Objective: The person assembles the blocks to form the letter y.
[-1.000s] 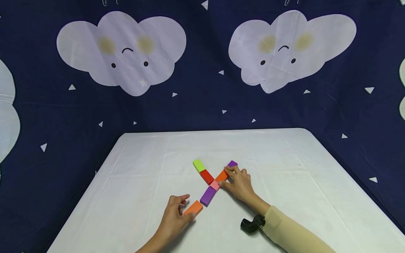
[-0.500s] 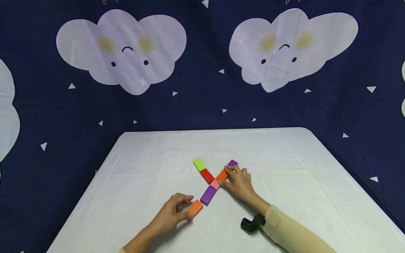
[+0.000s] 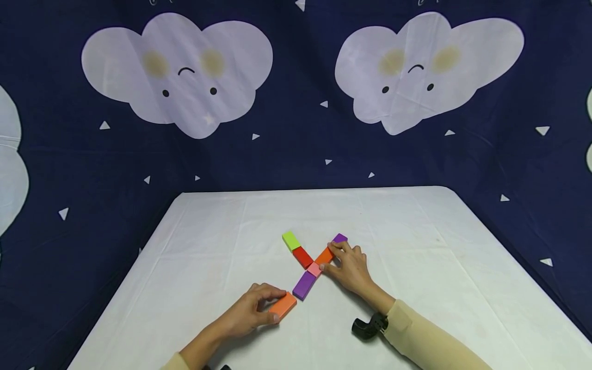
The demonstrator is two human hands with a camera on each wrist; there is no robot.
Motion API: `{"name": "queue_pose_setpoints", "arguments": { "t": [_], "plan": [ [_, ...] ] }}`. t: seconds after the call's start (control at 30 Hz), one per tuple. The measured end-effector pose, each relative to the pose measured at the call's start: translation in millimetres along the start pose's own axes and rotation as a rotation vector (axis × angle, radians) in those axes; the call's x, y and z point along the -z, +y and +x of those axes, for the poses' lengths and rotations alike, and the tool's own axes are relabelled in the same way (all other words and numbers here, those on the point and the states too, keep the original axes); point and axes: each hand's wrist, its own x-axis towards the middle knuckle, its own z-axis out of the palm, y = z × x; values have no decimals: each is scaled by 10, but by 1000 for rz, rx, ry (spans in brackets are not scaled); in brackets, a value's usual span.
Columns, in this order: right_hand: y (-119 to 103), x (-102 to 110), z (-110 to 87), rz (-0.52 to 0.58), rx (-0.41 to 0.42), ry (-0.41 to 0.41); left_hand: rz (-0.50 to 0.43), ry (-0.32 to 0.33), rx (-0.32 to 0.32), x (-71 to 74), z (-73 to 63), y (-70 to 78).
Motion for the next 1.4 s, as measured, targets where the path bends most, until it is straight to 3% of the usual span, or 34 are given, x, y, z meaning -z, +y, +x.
{"name": "queue_pose_setpoints", "arguments": {
  "t": [0.23, 0.5, 1.2, 1.4],
  "plan": [
    [2, 3, 4, 0, -4, 0, -37, -58, 22, 62, 13, -3],
    [3, 4, 0, 1, -4, 2, -15, -76, -7, 69, 26, -61],
    [3, 16, -13, -5, 49, 42, 86, 187, 7, -270, -35, 46],
    [-5, 22, -12, 0, 28, 26, 116, 221, 16, -302, -39, 61]
  ]
}}
